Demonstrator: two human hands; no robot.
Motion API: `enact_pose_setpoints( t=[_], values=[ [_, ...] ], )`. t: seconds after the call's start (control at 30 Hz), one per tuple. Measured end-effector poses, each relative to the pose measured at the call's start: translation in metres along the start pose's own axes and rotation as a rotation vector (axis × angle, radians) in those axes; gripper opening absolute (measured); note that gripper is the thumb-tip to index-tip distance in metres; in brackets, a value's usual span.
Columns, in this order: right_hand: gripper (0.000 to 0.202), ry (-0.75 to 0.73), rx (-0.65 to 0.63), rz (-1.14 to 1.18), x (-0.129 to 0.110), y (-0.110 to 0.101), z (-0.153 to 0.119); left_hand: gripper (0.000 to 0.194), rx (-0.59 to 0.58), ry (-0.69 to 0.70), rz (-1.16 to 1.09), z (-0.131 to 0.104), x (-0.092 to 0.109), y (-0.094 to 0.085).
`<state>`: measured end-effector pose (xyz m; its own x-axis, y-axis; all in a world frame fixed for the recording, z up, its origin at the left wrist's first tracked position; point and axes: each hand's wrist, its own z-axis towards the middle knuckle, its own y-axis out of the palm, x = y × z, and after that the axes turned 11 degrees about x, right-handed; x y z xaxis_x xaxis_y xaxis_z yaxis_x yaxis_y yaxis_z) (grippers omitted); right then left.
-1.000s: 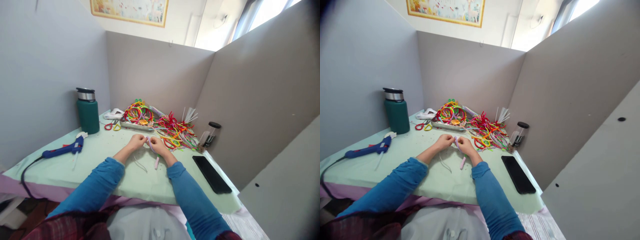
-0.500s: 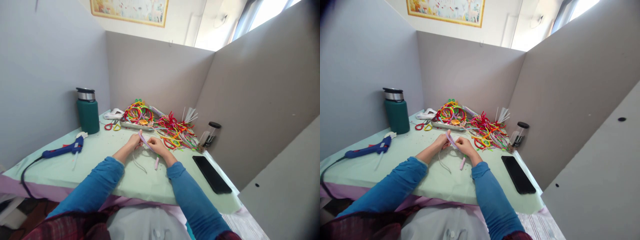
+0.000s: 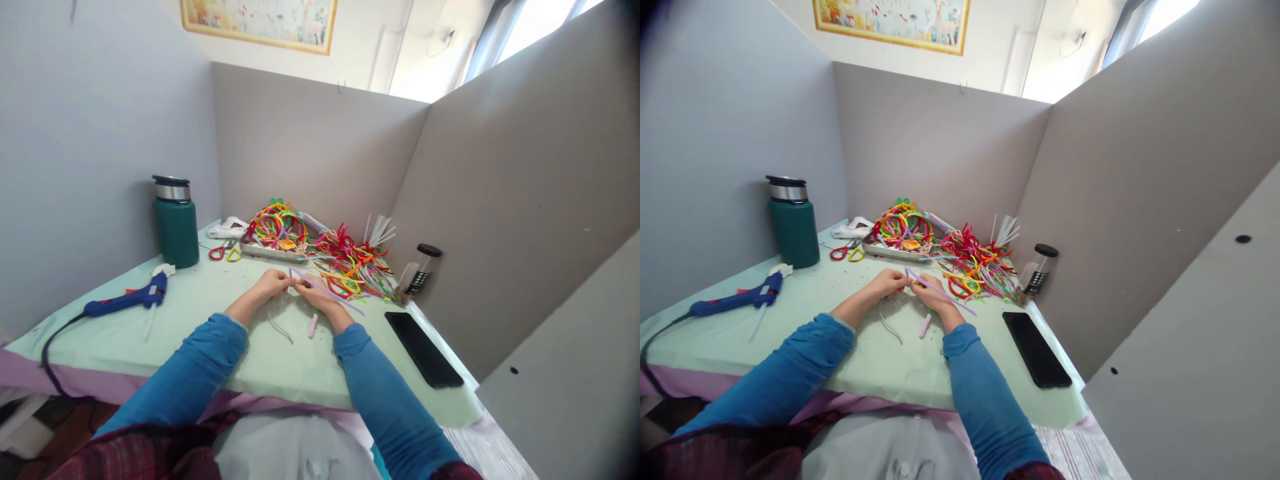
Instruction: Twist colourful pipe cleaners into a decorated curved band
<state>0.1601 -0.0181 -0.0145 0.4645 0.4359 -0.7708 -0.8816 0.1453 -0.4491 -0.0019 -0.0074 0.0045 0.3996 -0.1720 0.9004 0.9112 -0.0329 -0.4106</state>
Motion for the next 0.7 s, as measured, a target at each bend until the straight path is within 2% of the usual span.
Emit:
enact_pose_setpoints(
  t=[0.17, 0.27, 0.43, 0.5, 0.7],
  values=[
    [0.016, -0.011, -0.062, 0.023, -0.001, 0.001, -0.002, 0.037, 0.008, -0.071, 0.018, -0.002, 0.003, 0.001],
    [0.015, -0.026, -0.029, -0.007, 0.000, 0.002, -0.002, 0.036, 0.019, -0.085, 0.051, 0.000, 0.000, 0.002],
    [0.012, 0.036, 0.009, -0.003, 0.008, 0.005, 0.003, 0.040, 0.099, 0.055, 0.176, 0.003, -0.003, 0.002],
    [0.011, 0.021, 0.065, 0.008, 0.012, 0.007, 0.006, 0.041, 0.144, 0.100, 0.204, 0.003, -0.002, 0.002],
    [0.011, 0.003, 0.124, 0.036, 0.023, 0.010, 0.011, 0.030, 0.192, 0.262, 0.248, 0.002, 0.002, 0.002]
  ],
)
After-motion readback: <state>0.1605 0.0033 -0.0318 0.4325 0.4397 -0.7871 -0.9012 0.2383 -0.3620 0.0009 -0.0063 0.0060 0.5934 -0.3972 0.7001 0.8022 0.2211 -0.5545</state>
